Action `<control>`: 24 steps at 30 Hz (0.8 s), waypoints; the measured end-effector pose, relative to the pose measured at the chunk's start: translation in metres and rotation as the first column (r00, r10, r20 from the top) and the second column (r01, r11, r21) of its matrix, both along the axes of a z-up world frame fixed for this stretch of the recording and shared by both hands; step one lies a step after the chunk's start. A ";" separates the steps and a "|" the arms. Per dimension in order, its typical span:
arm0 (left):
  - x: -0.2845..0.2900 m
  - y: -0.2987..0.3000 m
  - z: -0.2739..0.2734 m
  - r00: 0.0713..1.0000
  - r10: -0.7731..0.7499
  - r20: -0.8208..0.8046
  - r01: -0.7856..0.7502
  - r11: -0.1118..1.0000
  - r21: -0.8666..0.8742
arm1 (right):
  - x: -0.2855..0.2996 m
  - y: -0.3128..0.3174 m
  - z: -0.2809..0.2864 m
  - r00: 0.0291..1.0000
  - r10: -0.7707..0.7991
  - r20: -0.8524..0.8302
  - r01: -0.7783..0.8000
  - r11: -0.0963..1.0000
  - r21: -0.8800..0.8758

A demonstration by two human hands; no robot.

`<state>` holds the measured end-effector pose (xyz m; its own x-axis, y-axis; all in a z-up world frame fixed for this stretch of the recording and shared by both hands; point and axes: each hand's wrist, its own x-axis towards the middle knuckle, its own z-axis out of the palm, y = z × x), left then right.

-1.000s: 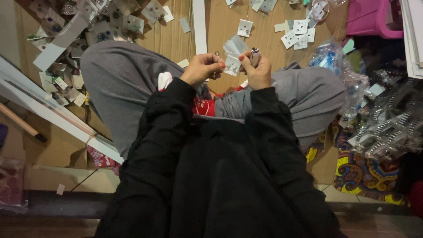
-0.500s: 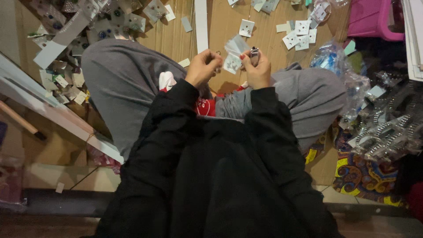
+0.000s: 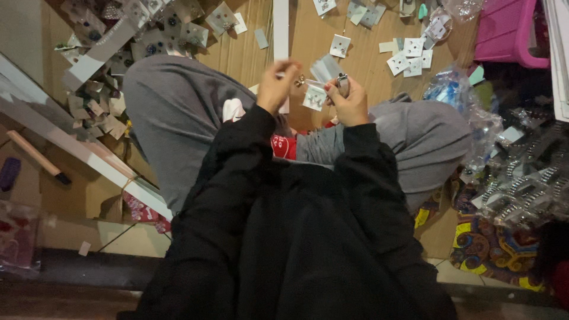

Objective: The person sits on the floor and packs small jewelry items into clear plastic bags. They use a handheld stapler to seal the bags and arrange the packaged items into a vertical stack.

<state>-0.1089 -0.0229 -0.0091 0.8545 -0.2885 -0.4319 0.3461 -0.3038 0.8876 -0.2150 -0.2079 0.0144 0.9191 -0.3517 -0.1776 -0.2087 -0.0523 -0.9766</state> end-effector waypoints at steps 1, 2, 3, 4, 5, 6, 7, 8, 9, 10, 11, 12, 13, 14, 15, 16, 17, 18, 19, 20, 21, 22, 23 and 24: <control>0.003 0.001 0.001 1.000 -0.002 0.000 0.002 1.000 -0.002 | 0.002 0.003 0.012 1.000 -0.002 0.000 0.002 1.000 -0.002; 0.006 0.003 0.002 0.998 0.066 -0.011 -0.064 0.987 0.145 | 0.004 0.007 0.023 0.995 -0.011 -0.103 0.010 1.000 -0.008; 0.008 0.005 0.003 0.991 0.134 -0.015 -0.124 0.949 0.290 | 0.005 0.011 0.034 0.978 -0.021 -0.206 0.018 1.000 -0.016; 0.008 0.004 0.007 0.991 0.136 -0.014 -0.126 0.949 0.290 | 0.005 0.011 0.032 0.978 -0.019 -0.206 0.016 1.000 -0.015; 0.008 0.002 0.010 0.997 0.073 -0.040 -0.052 0.919 0.391 | 0.005 0.011 0.030 0.977 -0.021 -0.212 0.017 1.000 -0.020; 0.008 0.000 0.014 0.997 0.010 -0.071 0.026 0.875 0.483 | 0.005 0.010 0.028 0.976 -0.027 -0.218 0.021 0.999 -0.027; 0.010 -0.001 0.017 0.997 0.009 -0.071 0.027 0.876 0.482 | 0.006 0.010 0.027 0.976 -0.029 -0.218 0.023 0.999 -0.029; 0.010 -0.002 0.020 0.996 -0.034 -0.079 0.072 0.833 0.549 | 0.005 0.010 0.026 0.980 -0.015 -0.196 0.010 1.000 -0.028; 0.009 -0.003 0.022 0.993 -0.077 -0.089 0.116 0.782 0.612 | 0.005 0.009 0.025 0.985 -0.002 -0.174 -0.003 1.000 -0.028; 0.010 -0.002 0.022 0.993 -0.080 -0.090 0.118 0.782 0.612 | 0.004 0.009 0.024 0.984 -0.005 -0.175 0.000 1.000 -0.028; 0.011 -0.001 0.021 0.997 -0.061 -0.056 0.082 0.803 0.590 | 0.004 0.008 0.023 0.983 -0.013 -0.184 0.010 1.000 -0.013; 0.012 0.001 0.020 0.999 -0.040 -0.021 0.045 0.822 0.568 | 0.005 0.008 0.021 0.981 -0.020 -0.191 0.020 1.000 0.002; 0.012 0.001 0.009 0.999 -0.041 -0.020 0.045 0.821 0.569 | 0.005 0.007 0.018 0.982 -0.021 -0.190 0.022 1.000 0.004; 0.010 0.002 -0.003 0.996 0.009 0.092 -0.044 0.919 0.391 | 0.005 0.006 0.015 0.981 -0.045 -0.187 0.053 0.998 0.039; 0.008 0.002 -0.015 0.979 0.080 0.189 -0.116 0.975 0.188 | 0.005 0.005 0.012 0.980 -0.069 -0.185 0.084 0.994 0.075; 0.006 0.001 -0.002 0.980 0.074 0.186 -0.110 0.976 0.189 | 0.005 0.004 0.012 0.979 -0.075 -0.187 0.090 0.993 0.075; 0.003 0.000 0.011 0.990 0.131 0.054 -0.130 0.991 -0.017 | 0.006 0.004 0.012 0.986 -0.034 -0.166 0.054 0.992 0.113; 0.000 -0.002 0.023 0.983 0.158 -0.091 -0.175 0.960 -0.219 | 0.006 0.003 0.012 0.990 0.006 -0.144 0.015 0.989 0.147; -0.002 -0.003 0.026 0.984 0.154 -0.095 -0.171 0.960 -0.221 | 0.005 0.004 0.015 0.989 0.001 -0.148 0.020 0.989 0.144; -0.002 -0.002 0.029 0.974 0.108 -0.199 -0.172 0.926 -0.337 | 0.006 0.006 0.017 0.990 0.028 -0.136 -0.005 0.986 0.164; -0.003 -0.001 0.033 0.954 0.050 -0.294 -0.183 0.876 -0.447 | 0.008 0.008 0.019 0.991 0.054 -0.123 -0.030 0.982 0.184; -0.003 -0.001 0.037 0.954 0.051 -0.295 -0.184 0.876 -0.446 | 0.008 0.008 0.017 0.991 0.055 -0.123 -0.031 0.982 0.185; -0.002 -0.001 0.041 0.948 0.028 -0.317 -0.177 0.874 -0.453 | 0.008 0.007 0.015 0.992 0.064 -0.109 -0.048 0.988 0.145; -0.002 -0.001 0.044 0.941 0.003 -0.340 -0.169 0.872 -0.460 | 0.008 0.006 0.013 0.993 0.071 -0.096 -0.061 0.993 0.104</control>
<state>-0.1107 -0.0244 0.0352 0.7253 -0.4602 -0.5121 0.6384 0.1712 0.7504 -0.2069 -0.2018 0.0271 0.9159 -0.2662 -0.3005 -0.3042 0.0280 -0.9522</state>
